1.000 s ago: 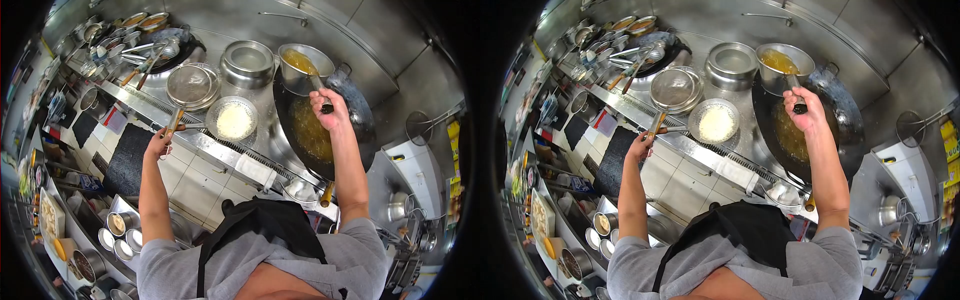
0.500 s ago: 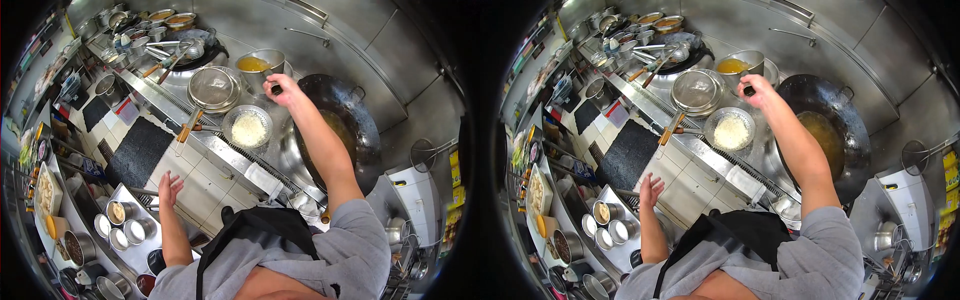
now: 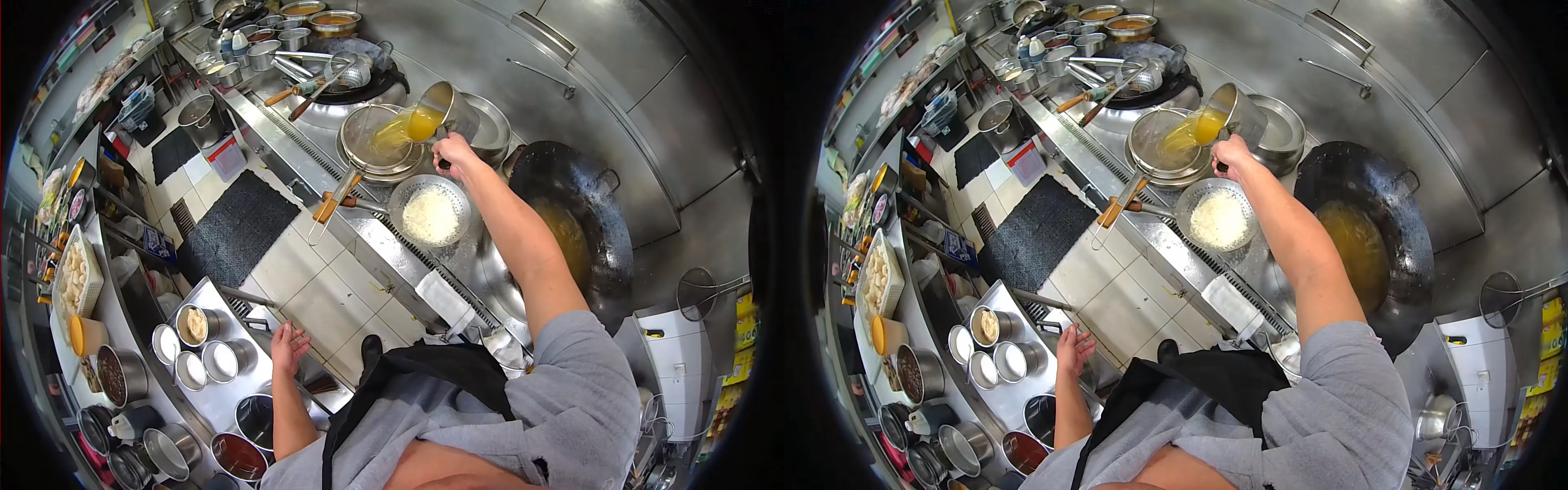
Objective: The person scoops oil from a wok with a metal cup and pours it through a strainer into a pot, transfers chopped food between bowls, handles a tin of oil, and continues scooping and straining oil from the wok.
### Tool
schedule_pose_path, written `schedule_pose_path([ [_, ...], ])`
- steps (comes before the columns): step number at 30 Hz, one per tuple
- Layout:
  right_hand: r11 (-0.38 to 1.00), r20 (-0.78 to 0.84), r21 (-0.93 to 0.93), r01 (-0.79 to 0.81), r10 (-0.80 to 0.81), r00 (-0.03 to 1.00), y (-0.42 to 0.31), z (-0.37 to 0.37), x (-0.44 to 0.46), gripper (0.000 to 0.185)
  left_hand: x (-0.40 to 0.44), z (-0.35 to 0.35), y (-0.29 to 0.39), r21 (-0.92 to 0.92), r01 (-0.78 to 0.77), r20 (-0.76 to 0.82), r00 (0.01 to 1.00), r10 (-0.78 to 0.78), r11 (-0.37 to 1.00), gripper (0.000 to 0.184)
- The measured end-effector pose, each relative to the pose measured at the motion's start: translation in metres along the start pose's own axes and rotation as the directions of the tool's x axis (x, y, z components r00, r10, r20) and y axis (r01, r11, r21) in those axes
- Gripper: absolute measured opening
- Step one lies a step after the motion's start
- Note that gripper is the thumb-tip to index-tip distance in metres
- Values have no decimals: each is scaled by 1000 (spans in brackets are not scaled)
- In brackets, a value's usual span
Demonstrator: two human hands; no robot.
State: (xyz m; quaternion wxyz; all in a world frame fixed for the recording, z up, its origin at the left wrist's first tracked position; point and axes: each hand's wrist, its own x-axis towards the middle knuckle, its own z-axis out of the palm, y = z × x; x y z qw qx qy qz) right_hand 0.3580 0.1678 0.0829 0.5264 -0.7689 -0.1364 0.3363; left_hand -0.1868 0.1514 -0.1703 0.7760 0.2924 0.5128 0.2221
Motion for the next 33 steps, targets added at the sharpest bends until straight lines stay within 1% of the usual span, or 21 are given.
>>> schedule_pose_path([
  [5, 998, -30, -58, 6, -8, 1000, 1, 8, 3, 47, 3, 14, 11, -8, -12, 17, 1000, 12, 1000, 52],
  [7, 986, -32, -164, 43, -49, 998, 5, 10, 5, 58, 5, 20, 17, 22, -24, 27, 999, 24, 999, 53],
  [8, 986, -35, -162, 40, -46, 998, 10, 8, 13, 58, 7, 23, 19, 25, -22, 28, 999, 22, 999, 53],
  [10, 938, -51, -342, 59, -81, 995, 18, 7, 25, 68, 10, 26, 23, 53, -23, 17, 1000, 22, 998, 53],
  [11, 940, -56, -338, 54, -78, 995, 20, 4, 26, 68, 12, 27, 24, 60, -22, 20, 1000, 20, 998, 53],
  [13, 741, -62, -663, 109, -200, 978, 22, 2, 24, 64, 19, 29, 23, 125, -19, 9, 1000, 18, 992, 52],
  [14, 683, -64, -729, 45, -134, 989, 10, 3, 7, 70, 21, 31, 24, 134, -17, 14, 1000, 16, 991, 52],
  [15, 689, -72, -724, 37, -130, 989, 14, 2, 9, 70, 23, 34, 24, 156, -12, 20, 1000, 9, 988, 52],
  [17, 503, -63, -855, 127, -342, 938, 13, 1, -3, 74, 29, 40, 23, 189, -6, 32, 999, 0, 982, 51],
  [19, 507, -64, -856, 98, -293, 954, 5, -14, -14, 78, 38, 46, 17, 311, 7, 9, 1000, -10, 950, 50],
  [20, 484, -65, -867, 117, -343, 937, 4, -24, -18, 78, 45, 46, 10, 325, 10, 17, 1000, -16, 946, 50],
  [21, 463, -67, -877, 132, -389, 919, 5, -34, -24, 79, 50, 44, 2, 405, 29, 9, 999, -36, 914, 49],
  [24, 546, -189, -838, 14, -313, 931, -7, -94, -56, 80, 64, 28, -28, 566, 84, 7, 994, -106, 820, 46],
  [25, 539, -212, -842, 24, -371, 904, -1, -125, -64, 82, 64, 21, -36, 632, 114, 2, 989, -149, 767, 44],
  [26, 541, -267, -840, 34, -467, 843, 9, -158, -72, 83, 59, 20, -44, 638, 139, -25, 987, -159, 758, 43],
  [27, 594, -334, -805, 7, -462, 821, 13, -191, -92, 81, 57, 19, -49, 662, 140, -13, 984, -176, 736, 43],
  [29, 589, -362, -802, 95, -607, 707, 61, -284, -103, 79, 48, 17, -61, 655, 223, -80, 971, -227, 722, 41],
  [30, 584, -424, -811, -25, -558, 713, 75, -315, -132, 78, 55, 15, -69, 690, 234, -70, 964, -258, 685, 41],
  [31, 684, -539, -709, -172, -368, 758, 81, -337, -164, 75, 72, 10, -82, 697, 108, 82, 970, -228, 709, 37],
  [32, 608, -541, -772, -184, -477, 693, 119, -380, -174, 73, 79, 7, -92, 678, -11, 228, 954, -196, 735, 34],
  [33, 637, -599, -724, -266, -388, 701, 135, -398, -204, 71, 74, 26, -93, 736, -81, 236, 961, -143, 672, 30],
])
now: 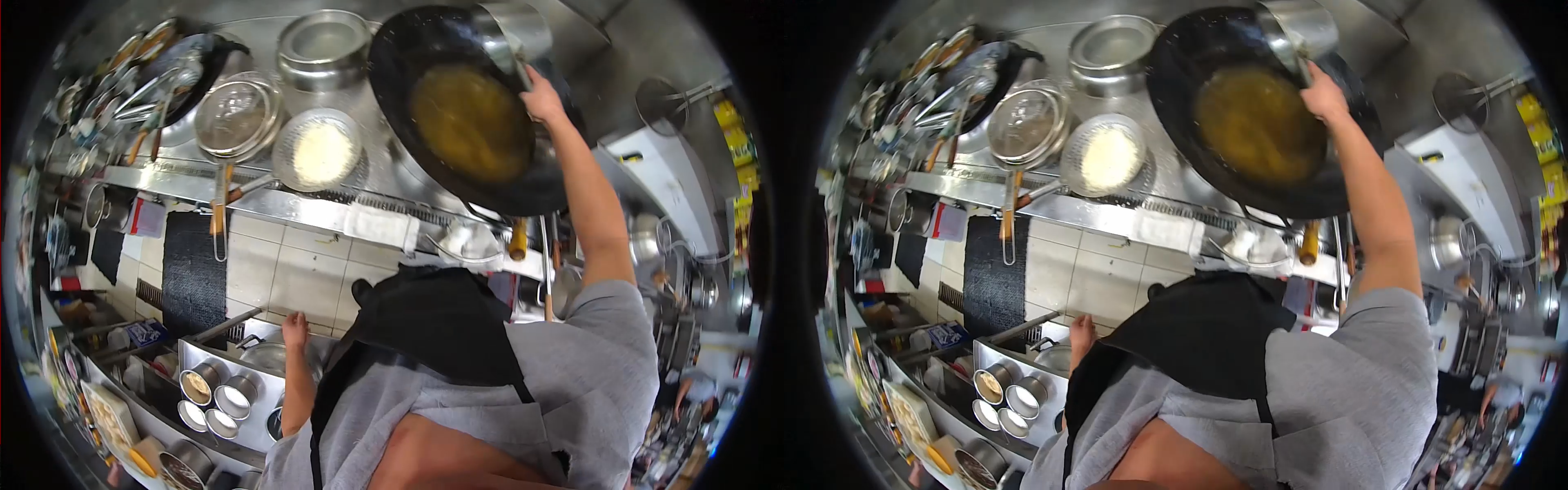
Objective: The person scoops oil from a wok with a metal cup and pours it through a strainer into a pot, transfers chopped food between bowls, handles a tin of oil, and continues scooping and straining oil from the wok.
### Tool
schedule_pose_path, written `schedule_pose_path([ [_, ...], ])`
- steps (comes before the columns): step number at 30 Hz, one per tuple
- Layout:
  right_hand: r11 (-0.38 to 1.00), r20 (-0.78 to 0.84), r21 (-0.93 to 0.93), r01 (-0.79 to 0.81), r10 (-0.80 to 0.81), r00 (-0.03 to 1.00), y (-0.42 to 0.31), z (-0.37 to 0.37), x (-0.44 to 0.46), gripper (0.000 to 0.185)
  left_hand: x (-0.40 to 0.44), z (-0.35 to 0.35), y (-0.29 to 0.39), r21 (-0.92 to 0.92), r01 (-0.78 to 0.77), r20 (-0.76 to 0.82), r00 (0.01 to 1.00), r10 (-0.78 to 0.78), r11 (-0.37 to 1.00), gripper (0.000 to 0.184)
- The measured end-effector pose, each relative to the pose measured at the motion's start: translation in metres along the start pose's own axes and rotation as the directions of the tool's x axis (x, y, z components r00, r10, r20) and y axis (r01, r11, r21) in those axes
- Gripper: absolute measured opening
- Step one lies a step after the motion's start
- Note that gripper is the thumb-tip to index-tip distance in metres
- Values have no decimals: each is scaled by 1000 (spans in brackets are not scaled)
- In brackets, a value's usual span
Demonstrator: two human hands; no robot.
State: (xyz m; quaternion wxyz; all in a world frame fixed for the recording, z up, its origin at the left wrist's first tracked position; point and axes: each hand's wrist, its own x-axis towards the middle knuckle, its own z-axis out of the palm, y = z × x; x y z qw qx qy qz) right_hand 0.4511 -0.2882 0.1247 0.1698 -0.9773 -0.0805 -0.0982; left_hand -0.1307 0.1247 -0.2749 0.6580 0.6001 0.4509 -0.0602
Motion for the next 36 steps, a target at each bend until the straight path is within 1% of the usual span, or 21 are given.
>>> schedule_pose_path([
  [1, 996, 39, -14, -90, 91, 995, 25, -14, -17, 70, 1, 22, 28, 99, -51, -36, 998, 55, 994, 26],
  [2, 994, 42, -73, -80, 83, 996, 59, -19, -30, 71, 5, 41, 48, 153, -163, -1, 986, 165, 975, 24],
  [4, 931, 160, -64, -360, 366, 917, 57, -49, -77, 73, 8, 87, 92, 185, -343, 109, 939, 327, 921, 21],
  [7, 884, 186, -15, -468, 462, 867, 97, -50, -107, 74, -11, 160, 172, 209, -512, 326, 840, 435, 833, 18],
  [8, 878, 182, -17, -478, 473, 862, 110, -47, -112, 74, -12, 183, 185, 217, -573, 378, 796, 473, 791, 18],
  [11, 933, 84, -162, -321, 337, 938, 152, -26, -124, 75, -35, 248, 228, 232, -725, 522, 655, 546, 648, 23],
  [13, 941, 104, -172, -291, 311, 945, 155, -18, -129, 74, -32, 294, 236, 291, -832, 644, 536, 546, 473, 37],
  [15, 931, 165, -97, -352, 364, 917, 139, -12, -133, 73, -46, 335, 249, 467, -851, 737, 525, 424, 241, 57],
  [16, 917, 206, -25, -397, 394, 896, 134, -8, -132, 72, -54, 353, 251, 462, -857, 741, 515, 431, 231, 57],
  [18, 957, 163, -72, -281, 289, 943, 139, 14, -128, 72, -67, 384, 255, 668, -744, 729, 657, 194, 7, 67],
  [21, 888, 305, 216, -407, 335, 892, 103, 21, -127, 67, -64, 405, 237, 674, -738, 724, 653, 223, -26, 67],
  [23, 705, 424, 484, -519, 330, 843, 73, 25, -125, 66, -62, 407, 235, 670, -742, 722, 650, 236, -8, 65],
  [26, 426, 596, 640, -639, 250, 763, 32, 38, -109, 40, -66, 381, 241, 635, -767, 695, 619, 365, 93, 55],
  [27, 417, 594, 652, -634, 239, 768, 18, 38, -107, 28, -69, 360, 244, 488, -815, 684, 579, 443, 311, 53],
  [28, 417, 600, 654, -631, 223, 768, 9, 40, -104, 28, -76, 341, 247, 297, -818, 651, 551, 522, 493, 51],
  [29, 369, 624, 661, -653, 214, 752, -1, 43, -100, 31, -86, 325, 254, 293, -756, 545, 635, 547, 585, 51],
  [30, 324, 648, 664, -674, 201, 734, -10, 47, -95, 35, -87, 308, 250, 304, -748, 526, 648, 551, 590, 51],
  [32, 118, 631, 750, -651, 165, 758, -29, 45, -87, 50, -80, 262, 243, 52, -789, 341, 590, 732, 612, 55],
  [34, -46, 629, 775, -631, 162, 760, -44, 51, -75, 55, -64, 211, 225, -70, -660, 285, 705, 649, 748, 55],
  [35, -156, 666, 743, -651, 72, 743, -50, 50, -68, 55, -71, 180, 227, -93, -568, 275, 774, 570, 818, 55],
  [36, -166, 678, 725, -669, 0, 735, -59, 46, -64, 44, -81, 148, 228, -120, -467, 266, 835, 482, 876, 54],
])
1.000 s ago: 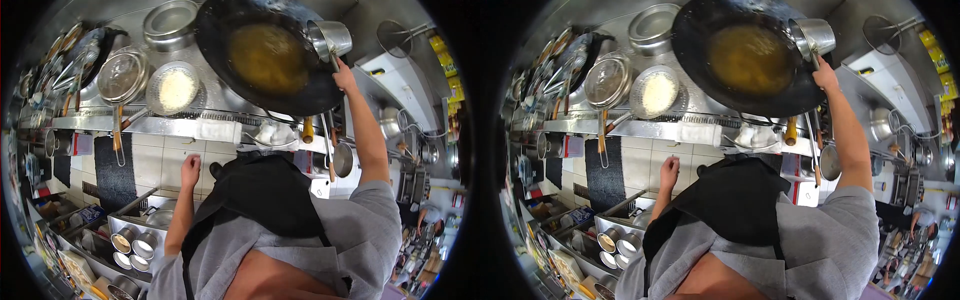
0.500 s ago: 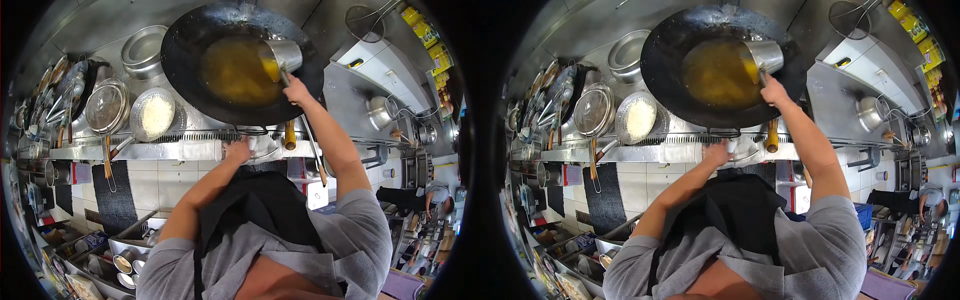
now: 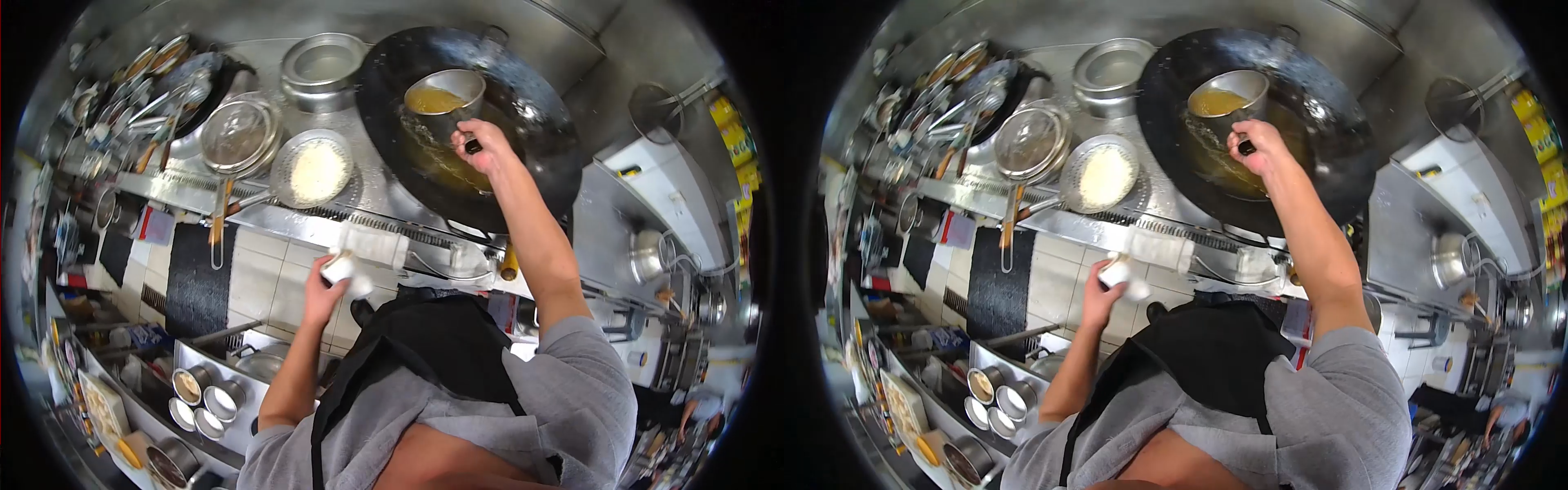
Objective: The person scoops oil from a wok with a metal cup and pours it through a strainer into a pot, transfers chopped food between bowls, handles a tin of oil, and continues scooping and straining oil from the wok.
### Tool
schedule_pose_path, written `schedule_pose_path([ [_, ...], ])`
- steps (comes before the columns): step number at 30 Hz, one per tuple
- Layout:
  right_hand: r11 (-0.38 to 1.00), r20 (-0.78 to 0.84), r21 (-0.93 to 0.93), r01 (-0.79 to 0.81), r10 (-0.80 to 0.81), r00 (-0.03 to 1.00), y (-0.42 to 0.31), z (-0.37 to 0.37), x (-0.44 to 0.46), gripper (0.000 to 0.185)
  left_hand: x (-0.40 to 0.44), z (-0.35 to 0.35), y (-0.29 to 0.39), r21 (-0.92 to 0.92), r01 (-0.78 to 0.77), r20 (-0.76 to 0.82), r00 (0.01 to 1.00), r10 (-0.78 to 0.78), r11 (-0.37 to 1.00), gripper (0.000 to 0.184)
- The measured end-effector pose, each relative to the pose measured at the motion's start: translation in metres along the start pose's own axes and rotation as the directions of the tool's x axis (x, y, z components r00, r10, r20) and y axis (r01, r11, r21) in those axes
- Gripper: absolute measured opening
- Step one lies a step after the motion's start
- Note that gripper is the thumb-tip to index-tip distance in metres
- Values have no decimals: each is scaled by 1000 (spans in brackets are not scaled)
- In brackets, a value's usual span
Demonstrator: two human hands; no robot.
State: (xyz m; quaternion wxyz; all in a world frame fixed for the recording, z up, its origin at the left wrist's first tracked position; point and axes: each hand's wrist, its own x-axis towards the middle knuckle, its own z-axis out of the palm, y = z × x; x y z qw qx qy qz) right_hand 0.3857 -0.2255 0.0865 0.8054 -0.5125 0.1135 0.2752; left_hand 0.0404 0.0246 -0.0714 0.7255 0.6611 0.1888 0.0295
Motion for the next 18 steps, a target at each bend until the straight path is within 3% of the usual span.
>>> schedule_pose_path([
  [2, 1000, 124, 24, 8, -11, 992, -4, 19, 5, 35, -31, -48, -6, -305, -75, -130, 991, 36, 949, 58],
  [4, 999, 129, -17, 28, -26, 991, -13, 56, -6, 31, -75, -80, 25, -622, -110, -243, 968, -58, 775, 62],
  [6, 995, 195, -71, 68, -53, 979, -21, 91, -14, 29, -110, -115, 21, -647, -274, -392, 920, -2, 711, 60],
  [8, 991, 255, -104, 88, -59, 965, -27, 126, -20, 27, -135, -137, 8, -669, -389, -487, 873, 22, 633, 75],
  [10, 992, 294, -102, 80, -46, 955, -30, 159, -19, 24, -147, -145, 3, -636, -415, -490, 868, 74, 651, 77],
  [13, 989, 354, -113, 100, -54, 934, -25, 205, -14, 19, -164, -138, -19, -700, -215, -447, 876, -182, 681, 57],
  [14, 993, 375, -113, 42, 3, 927, -22, 218, -4, 17, -168, -130, -25, -706, -141, -413, 878, -242, 694, 51],
  [18, 978, 399, -205, -38, 119, 909, 5, 269, 25, 11, -177, -103, -37, -748, -74, -404, 840, -363, 660, 44],
])
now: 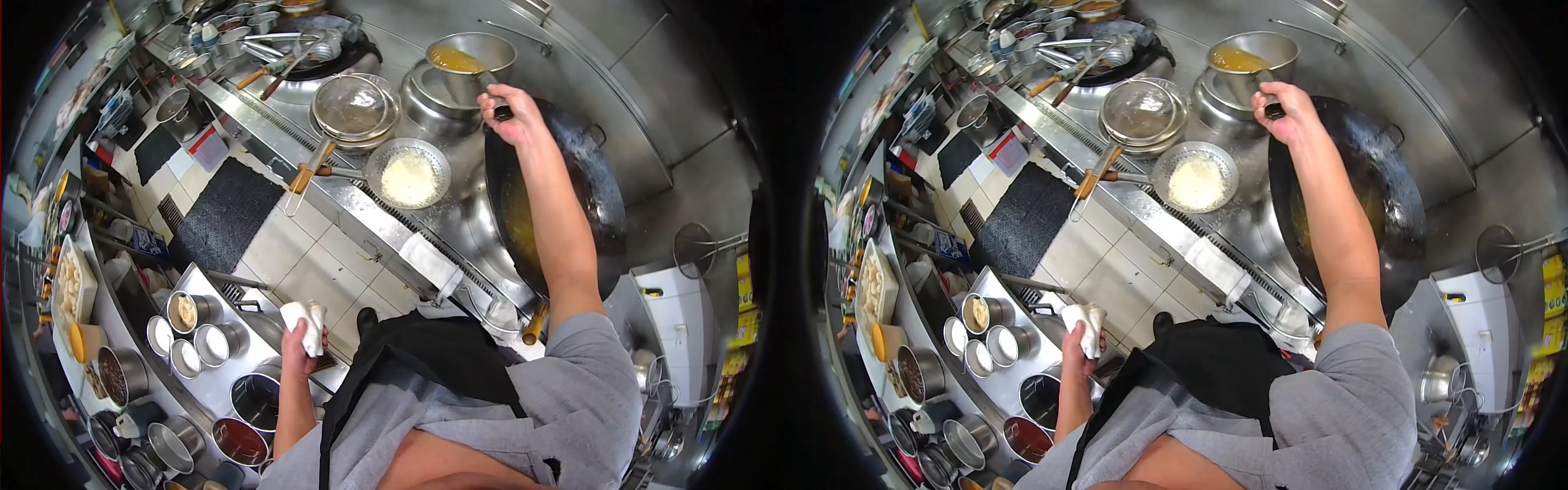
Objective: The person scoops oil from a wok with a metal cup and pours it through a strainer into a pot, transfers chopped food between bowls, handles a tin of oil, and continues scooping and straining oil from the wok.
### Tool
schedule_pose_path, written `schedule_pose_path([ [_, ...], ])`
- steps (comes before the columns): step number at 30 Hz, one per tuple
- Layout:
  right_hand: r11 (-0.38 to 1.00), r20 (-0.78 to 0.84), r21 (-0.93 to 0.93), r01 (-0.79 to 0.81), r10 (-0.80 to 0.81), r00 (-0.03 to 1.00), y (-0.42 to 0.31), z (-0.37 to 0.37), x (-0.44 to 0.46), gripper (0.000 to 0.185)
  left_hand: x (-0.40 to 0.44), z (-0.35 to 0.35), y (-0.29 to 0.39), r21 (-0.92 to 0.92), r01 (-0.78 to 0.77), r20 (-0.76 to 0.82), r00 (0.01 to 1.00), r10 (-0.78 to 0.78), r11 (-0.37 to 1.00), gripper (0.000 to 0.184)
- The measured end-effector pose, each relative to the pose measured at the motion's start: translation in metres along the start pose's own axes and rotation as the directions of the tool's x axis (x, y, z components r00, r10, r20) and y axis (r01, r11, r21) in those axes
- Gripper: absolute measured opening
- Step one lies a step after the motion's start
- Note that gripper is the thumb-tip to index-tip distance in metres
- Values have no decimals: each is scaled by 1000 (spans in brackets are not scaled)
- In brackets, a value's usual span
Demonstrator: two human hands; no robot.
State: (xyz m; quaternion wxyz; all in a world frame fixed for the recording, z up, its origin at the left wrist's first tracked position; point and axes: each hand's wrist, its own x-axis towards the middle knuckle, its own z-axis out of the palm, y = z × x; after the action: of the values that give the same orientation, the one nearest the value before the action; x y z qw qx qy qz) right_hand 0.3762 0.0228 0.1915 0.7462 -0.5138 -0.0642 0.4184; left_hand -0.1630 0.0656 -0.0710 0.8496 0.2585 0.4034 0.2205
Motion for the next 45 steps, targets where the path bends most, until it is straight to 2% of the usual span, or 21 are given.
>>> schedule_pose_path([
  [2, 997, -35, -71, -28, 26, 999, 17, 19, 23, 9, -3, -1, -3, -19, -47, -32, 998, 46, 999, 43],
  [6, 892, -78, -450, 26, -69, 995, 72, 46, 71, 14, -4, -22, 1, 7, -82, -34, 996, 82, 997, 43],
  [7, 868, -120, -496, 29, -101, 988, 85, 55, 75, 25, -6, -25, 4, 26, -111, -62, 992, 112, 993, 42],
  [8, 809, -110, -587, -28, -45, 993, 96, 57, 85, 80, -8, -25, 8, 46, -137, -88, 986, 140, 990, 41],
  [10, 723, -100, -691, -32, -51, 994, 120, 59, 104, 76, -12, -25, 16, 55, -152, -135, 978, 158, 987, 39],
  [12, 723, -87, -691, -11, -69, 994, 143, 56, 125, 75, -13, -28, 20, 57, -161, -122, 978, 167, 985, 39],
  [14, 578, -109, -816, -7, -143, 984, 160, 56, 135, 65, -13, -27, 21, 90, -157, -145, 975, 169, 984, 40],
  [15, 393, -112, -919, -38, -167, 980, 163, 55, 141, 60, -12, -25, 21, 90, -160, -138, 975, 171, 983, 41],
  [16, 397, -119, -917, -45, -162, 980, 165, 57, 138, 60, -11, -22, 21, 91, -161, -129, 977, 172, 983, 42],
  [18, 38, -38, -999, -27, -343, 939, 166, 60, 133, 52, -5, -17, 19, 118, -156, -130, 977, 171, 981, 42],
  [19, -24, -59, -997, -68, -272, 960, 159, 65, 128, 54, -1, -15, 18, 140, -157, -129, 976, 176, 978, 43],
  [20, -17, -71, -997, -78, -272, 960, 157, 64, 126, 54, 3, -12, 18, 148, -149, -126, 978, 168, 978, 43],
  [22, -206, 35, -978, -36, -332, 942, 151, 60, 121, 62, 12, -7, 16, 175, -134, -85, 985, 151, 975, 43],
  [27, -270, 81, -962, -44, -433, 898, 108, 33, 86, 73, 40, 13, 21, 222, -102, 42, 995, 95, 970, 46],
  [30, -211, 18, -973, -95, -477, 879, 63, -1, 44, 75, 55, 26, 25, 299, -77, 94, 994, 51, 951, 43],
  [33, -121, 15, -990, -79, -630, 777, 24, -84, -1, 77, 65, 43, 24, 295, -90, 162, 986, 43, 951, 41],
  [36, -127, -14, -980, -152, -721, 692, -7, -202, -56, 75, 84, 37, 9, 343, -100, 200, 979, 31, 934, 41],
  [38, 128, -395, -908, -400, -585, 709, -23, -225, -117, 73, 93, 35, 2, 361, -64, 224, 974, -20, 930, 42],
  [39, 247, -573, -816, -523, -469, 672, -30, -226, -152, 71, 97, 35, -2, 376, -61, 235, 972, -31, 925, 42],
  [43, 264, -699, -696, -668, -465, 544, -13, -321, -222, 72, 108, 54, -4, 442, -41, 268, 959, -89, 896, 43],
  [45, 74, -655, -639, -765, -573, 492, 4, -364, -243, 72, 111, 66, -2, 486, -24, 271, 954, -125, 874, 44],
])
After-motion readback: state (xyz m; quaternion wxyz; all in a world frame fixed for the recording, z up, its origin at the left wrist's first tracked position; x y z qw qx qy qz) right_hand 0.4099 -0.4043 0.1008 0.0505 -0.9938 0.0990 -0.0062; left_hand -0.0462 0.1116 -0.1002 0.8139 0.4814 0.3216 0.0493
